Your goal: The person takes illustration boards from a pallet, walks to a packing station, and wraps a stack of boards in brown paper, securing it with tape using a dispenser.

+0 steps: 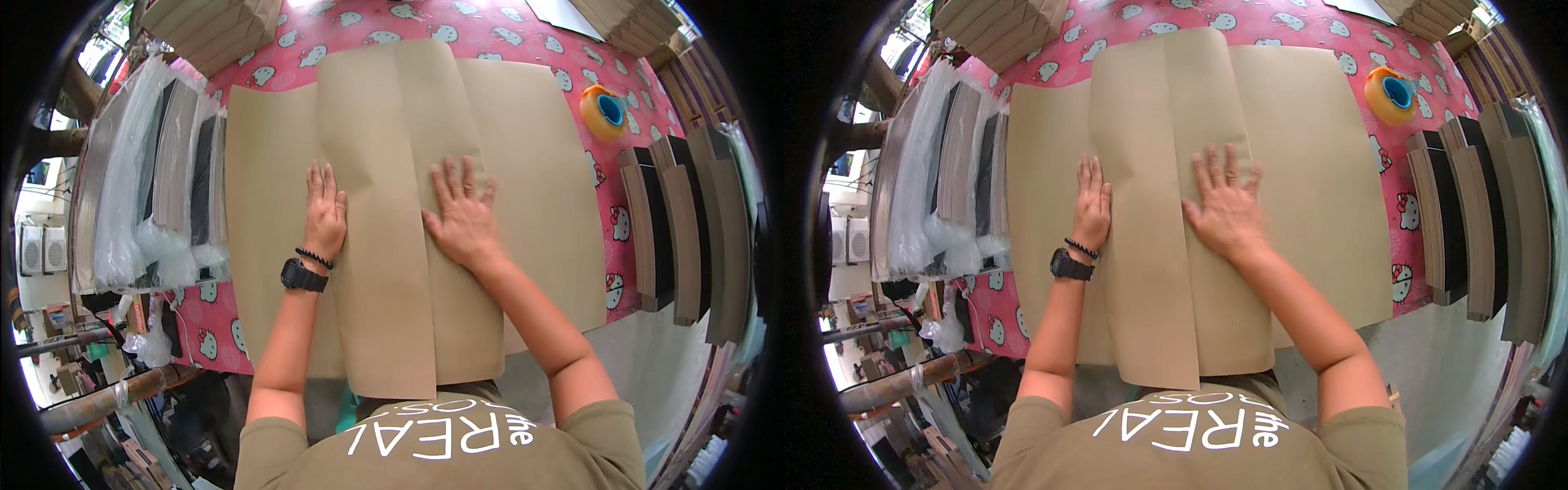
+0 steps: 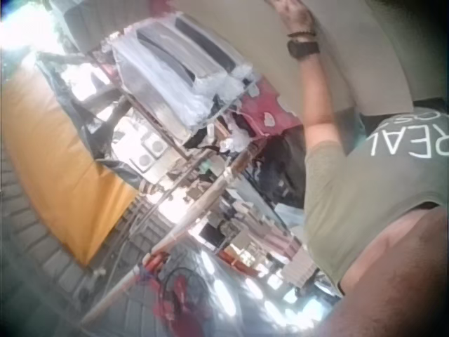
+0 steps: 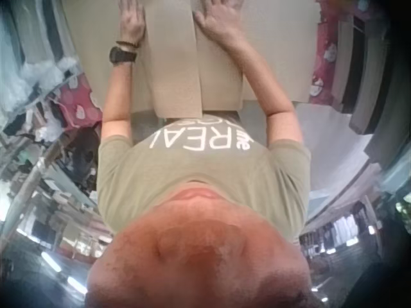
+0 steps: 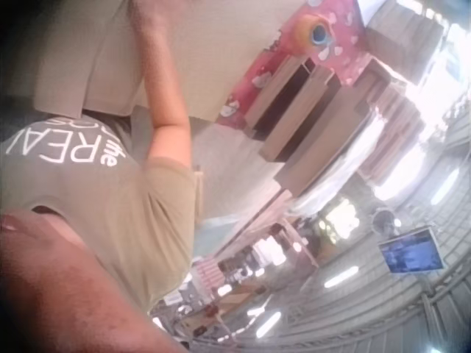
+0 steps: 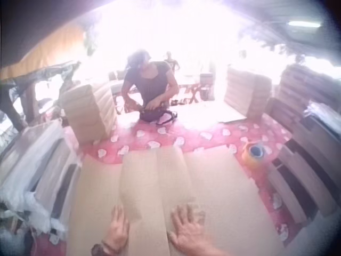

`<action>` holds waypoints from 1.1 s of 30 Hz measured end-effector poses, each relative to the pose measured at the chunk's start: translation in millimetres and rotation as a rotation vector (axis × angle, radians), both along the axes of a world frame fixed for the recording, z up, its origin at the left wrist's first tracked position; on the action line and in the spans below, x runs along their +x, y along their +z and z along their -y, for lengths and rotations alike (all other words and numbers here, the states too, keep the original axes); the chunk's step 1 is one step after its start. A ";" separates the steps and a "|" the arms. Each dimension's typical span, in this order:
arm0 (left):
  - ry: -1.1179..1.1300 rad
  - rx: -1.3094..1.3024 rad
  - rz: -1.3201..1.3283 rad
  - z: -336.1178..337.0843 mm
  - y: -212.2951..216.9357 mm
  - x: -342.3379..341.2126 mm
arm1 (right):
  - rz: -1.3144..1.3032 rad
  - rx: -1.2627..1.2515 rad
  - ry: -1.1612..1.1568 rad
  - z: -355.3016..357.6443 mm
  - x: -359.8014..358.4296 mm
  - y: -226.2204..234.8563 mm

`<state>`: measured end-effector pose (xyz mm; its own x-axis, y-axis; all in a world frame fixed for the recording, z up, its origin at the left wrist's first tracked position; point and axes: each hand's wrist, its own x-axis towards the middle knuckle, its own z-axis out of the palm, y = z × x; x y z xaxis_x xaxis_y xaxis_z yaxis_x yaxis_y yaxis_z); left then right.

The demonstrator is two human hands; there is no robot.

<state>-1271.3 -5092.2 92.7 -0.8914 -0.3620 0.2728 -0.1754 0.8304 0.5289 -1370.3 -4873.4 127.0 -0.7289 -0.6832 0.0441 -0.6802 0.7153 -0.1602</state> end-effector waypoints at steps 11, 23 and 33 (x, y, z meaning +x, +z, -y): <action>-0.172 -0.381 0.220 -43.6 27.3 -49.4 | 0.069 -0.005 0.200 10.6 4.1 10.3; -0.051 -0.321 0.160 -53.9 12.6 -66.3 | 0.742 -0.421 0.489 -110.2 60.2 22.0; -0.072 -0.392 0.295 -56.3 30.6 -70.3 | -0.452 -0.037 -0.748 -173.6 -313.6 -31.7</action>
